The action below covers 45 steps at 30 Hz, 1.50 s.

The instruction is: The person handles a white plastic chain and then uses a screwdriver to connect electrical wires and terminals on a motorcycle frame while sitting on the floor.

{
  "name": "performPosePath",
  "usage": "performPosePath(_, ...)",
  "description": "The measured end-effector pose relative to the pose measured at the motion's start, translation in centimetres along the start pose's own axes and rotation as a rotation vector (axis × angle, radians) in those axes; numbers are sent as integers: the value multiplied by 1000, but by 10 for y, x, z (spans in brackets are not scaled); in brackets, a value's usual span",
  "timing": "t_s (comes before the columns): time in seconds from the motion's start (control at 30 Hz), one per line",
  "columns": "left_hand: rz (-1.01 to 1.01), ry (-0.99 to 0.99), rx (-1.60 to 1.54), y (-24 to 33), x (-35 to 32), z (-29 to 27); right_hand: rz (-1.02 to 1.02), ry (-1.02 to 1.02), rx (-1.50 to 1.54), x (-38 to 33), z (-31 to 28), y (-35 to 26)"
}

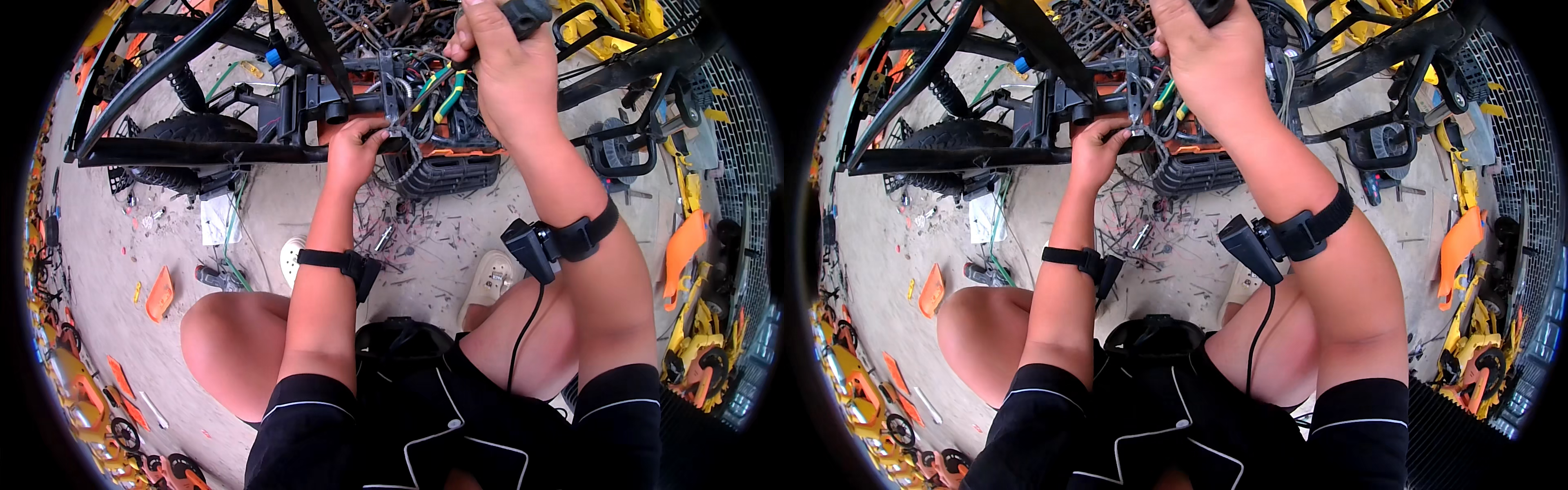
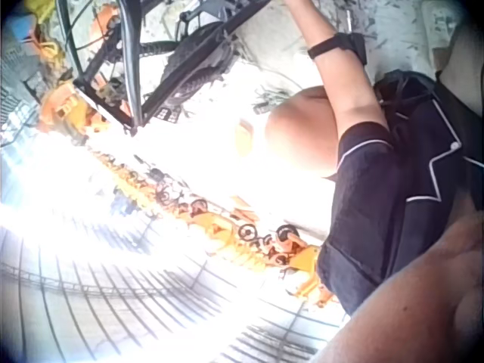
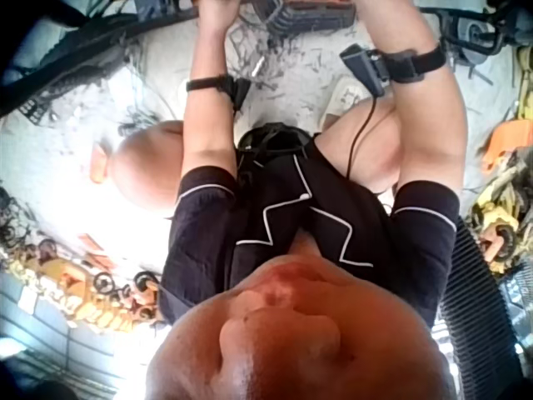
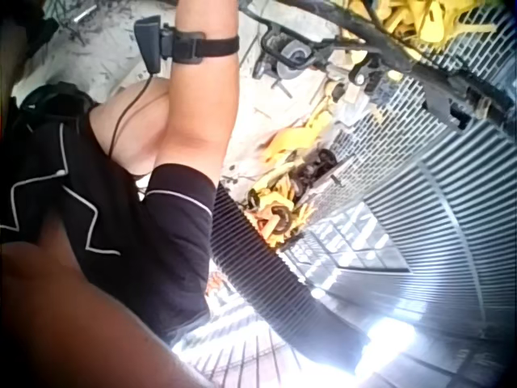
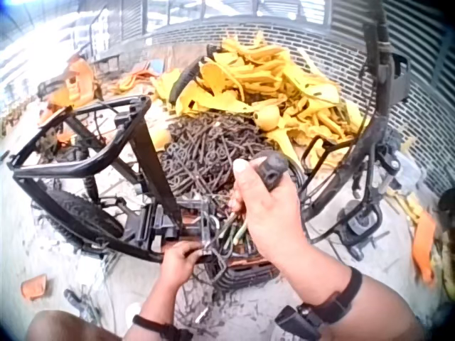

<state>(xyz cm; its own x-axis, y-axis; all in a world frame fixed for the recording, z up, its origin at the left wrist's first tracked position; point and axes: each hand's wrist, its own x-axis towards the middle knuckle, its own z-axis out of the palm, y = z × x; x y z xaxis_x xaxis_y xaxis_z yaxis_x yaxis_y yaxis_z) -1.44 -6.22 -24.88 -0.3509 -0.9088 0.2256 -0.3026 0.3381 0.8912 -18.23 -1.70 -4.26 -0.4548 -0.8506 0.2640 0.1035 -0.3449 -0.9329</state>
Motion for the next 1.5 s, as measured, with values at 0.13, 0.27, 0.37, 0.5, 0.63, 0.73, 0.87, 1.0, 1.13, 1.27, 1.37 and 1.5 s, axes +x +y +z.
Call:
performPosePath(0.13, -40, -18, -33, 3, -5, 0, -12, 0, 34, -2, 1, -1)
performPosePath(0.27, -22, 20, -17, 3, -13, 3, -18, -22, 73, -4, 4, -2)
performPosePath(0.37, -11, 55, 10, 3, -16, 6, -42, -48, 51, -5, 5, -1)
performPosePath(0.5, 40, 104, 19, 1, -19, 9, -22, -52, 54, -6, 8, -1)
performPosePath(0.63, 67, 140, 24, 1, -20, 11, 18, -112, 97, -3, 12, 0)
performPosePath(0.73, 81, 164, -13, -1, -20, 12, 46, -179, 154, 4, 13, 4)
performPosePath(0.87, 109, 194, -26, -3, -19, 15, 111, -270, 167, 22, 27, 5)
performPosePath(1.0, 100, 211, -17, -3, -19, 16, 198, -392, 194, 36, 38, 9)
performPosePath(1.13, 93, 230, 13, -6, -20, 18, 214, -494, 245, 48, 34, 16)
performPosePath(1.27, 120, 270, 31, -5, -18, 21, 206, -448, 241, 64, 35, 25)
performPosePath(1.37, 136, 280, 36, -8, -20, 21, 194, -266, 159, 61, 46, 31)
performPosePath(1.5, 138, 311, 37, -12, -20, 22, 127, -273, 99, 52, 56, 30)
